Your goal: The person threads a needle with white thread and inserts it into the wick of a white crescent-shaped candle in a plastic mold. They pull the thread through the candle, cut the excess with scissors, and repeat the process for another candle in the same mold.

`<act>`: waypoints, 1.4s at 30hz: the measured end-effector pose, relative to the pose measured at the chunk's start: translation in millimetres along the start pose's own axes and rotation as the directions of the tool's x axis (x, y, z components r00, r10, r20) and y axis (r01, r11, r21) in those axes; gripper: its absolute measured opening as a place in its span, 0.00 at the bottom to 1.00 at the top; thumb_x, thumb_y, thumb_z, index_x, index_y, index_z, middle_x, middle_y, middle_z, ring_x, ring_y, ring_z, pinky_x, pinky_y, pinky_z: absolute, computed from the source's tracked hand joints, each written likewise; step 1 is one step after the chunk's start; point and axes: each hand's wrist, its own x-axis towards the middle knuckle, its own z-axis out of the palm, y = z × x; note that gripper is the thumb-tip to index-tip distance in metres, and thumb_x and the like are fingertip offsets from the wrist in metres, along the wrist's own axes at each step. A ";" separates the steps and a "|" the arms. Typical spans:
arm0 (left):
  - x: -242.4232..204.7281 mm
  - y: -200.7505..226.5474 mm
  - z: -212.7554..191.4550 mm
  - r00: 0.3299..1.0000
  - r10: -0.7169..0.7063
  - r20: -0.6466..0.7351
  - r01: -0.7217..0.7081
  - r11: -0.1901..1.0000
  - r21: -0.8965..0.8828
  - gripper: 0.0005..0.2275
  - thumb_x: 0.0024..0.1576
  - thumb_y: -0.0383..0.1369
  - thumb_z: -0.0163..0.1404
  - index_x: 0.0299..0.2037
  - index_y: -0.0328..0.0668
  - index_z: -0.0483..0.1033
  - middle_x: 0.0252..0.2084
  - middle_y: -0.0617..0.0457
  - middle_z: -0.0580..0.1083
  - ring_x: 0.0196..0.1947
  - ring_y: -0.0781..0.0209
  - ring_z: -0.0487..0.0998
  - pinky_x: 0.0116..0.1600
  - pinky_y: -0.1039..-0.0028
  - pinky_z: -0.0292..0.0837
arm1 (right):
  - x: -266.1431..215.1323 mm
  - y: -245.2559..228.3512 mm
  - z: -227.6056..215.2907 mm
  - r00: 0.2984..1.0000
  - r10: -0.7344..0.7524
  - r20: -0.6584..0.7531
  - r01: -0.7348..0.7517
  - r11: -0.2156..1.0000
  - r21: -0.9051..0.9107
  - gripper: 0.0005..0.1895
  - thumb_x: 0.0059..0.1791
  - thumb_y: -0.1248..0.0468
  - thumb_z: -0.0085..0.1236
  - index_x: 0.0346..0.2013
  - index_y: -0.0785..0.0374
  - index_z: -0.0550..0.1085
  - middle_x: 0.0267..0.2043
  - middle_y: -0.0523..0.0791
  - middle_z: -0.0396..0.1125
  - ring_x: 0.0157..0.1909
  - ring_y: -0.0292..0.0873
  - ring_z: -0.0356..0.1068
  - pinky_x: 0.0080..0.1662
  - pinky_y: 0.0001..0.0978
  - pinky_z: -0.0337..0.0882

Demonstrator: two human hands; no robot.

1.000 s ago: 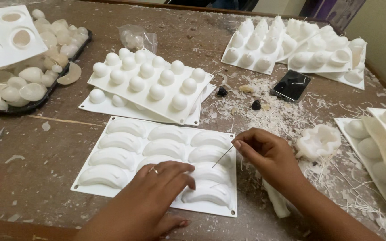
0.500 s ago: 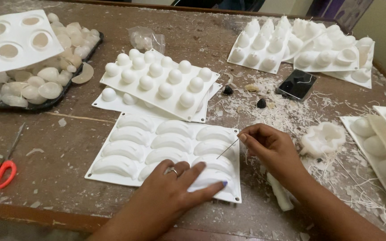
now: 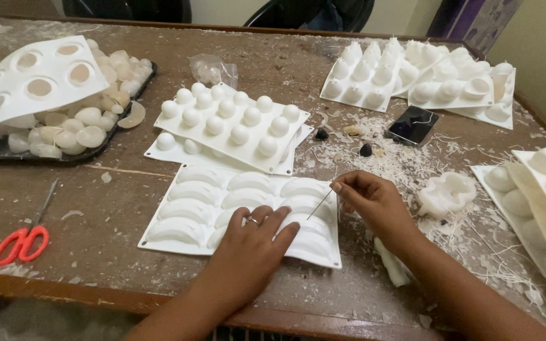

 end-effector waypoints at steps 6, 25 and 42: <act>18.2 -16.8 -5.6 0.991 -0.051 0.127 0.083 0.962 -0.261 0.12 0.54 0.24 0.53 0.47 0.42 0.73 0.42 0.51 0.78 0.40 0.52 0.80 0.46 0.58 0.68 | 21.3 -3.2 -2.9 0.996 -0.002 0.091 -0.003 0.999 0.052 0.12 0.52 0.57 0.56 0.38 0.64 0.78 0.28 0.46 0.71 0.28 0.39 0.67 0.36 0.31 0.72; 81.2 -52.0 -1.9 0.989 -0.116 0.092 0.142 0.915 -0.376 0.06 0.57 0.28 0.51 0.43 0.46 0.75 0.33 0.48 0.81 0.35 0.49 0.81 0.43 0.58 0.66 | 83.3 10.0 15.2 0.950 0.224 0.220 -0.287 0.904 0.319 0.10 0.51 0.63 0.54 0.39 0.69 0.76 0.32 0.48 0.71 0.28 0.40 0.69 0.32 0.30 0.74; 77.1 -53.7 0.3 0.971 -0.239 0.001 0.213 0.865 -0.454 0.07 0.56 0.28 0.54 0.44 0.44 0.75 0.33 0.47 0.80 0.34 0.47 0.82 0.39 0.59 0.73 | 70.7 -4.0 5.2 0.956 0.236 0.172 -0.202 0.960 -0.194 0.14 0.47 0.69 0.60 0.48 0.65 0.79 0.42 0.49 0.74 0.34 0.44 0.75 0.38 0.35 0.77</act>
